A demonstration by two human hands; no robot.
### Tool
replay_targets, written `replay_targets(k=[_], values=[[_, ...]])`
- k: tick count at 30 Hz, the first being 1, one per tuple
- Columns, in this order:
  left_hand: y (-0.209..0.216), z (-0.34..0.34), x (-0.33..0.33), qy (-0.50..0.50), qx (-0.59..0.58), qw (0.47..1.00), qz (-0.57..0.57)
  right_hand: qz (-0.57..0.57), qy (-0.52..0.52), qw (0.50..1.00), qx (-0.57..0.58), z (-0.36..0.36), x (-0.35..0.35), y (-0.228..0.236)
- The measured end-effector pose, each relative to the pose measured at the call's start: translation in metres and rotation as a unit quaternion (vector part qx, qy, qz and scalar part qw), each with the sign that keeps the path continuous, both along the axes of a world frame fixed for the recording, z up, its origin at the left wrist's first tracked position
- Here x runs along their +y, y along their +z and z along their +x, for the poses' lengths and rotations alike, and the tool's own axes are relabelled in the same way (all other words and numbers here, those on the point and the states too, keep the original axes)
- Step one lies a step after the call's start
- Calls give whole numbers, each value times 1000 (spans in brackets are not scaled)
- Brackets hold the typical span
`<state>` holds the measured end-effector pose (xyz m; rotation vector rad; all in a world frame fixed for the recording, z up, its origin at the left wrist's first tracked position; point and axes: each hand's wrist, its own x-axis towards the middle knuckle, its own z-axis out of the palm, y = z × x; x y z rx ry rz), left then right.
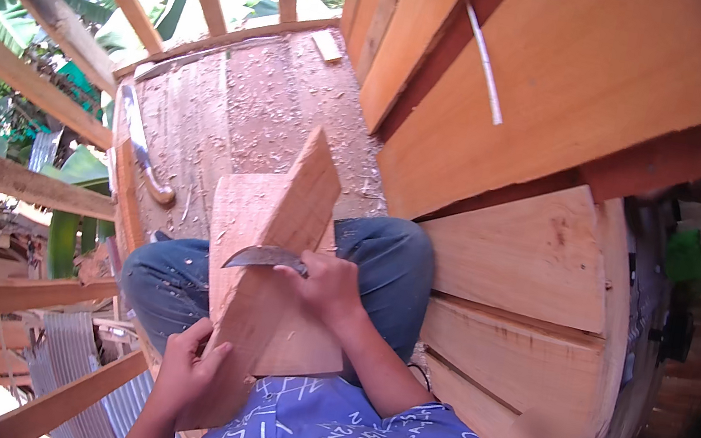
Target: The person sits cross-legged and uses a curved knife to shave and shape a rectangular wooden plank. They repeatedly scrape the surface and edges of the wood, removing thin shavings and refining the plank's profile.
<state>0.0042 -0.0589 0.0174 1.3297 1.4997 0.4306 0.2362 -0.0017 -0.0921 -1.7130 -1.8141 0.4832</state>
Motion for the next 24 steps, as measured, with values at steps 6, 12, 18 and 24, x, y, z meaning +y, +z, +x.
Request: replay_targets(k=[6,12,18,24], values=[[-7,5,-2,-15,-22,999,39,-64,-63,992,90,19,7,-7],[-6,-13,-16,66,-66,996,11,-71,-98,987,107,23,41,8],[5,-10,1,-2,4,1000,19,-120,9,987,105,-14,-14,14],[2,-18,-13,3,27,999,29,-91,46,993,52,-31,-10,15]])
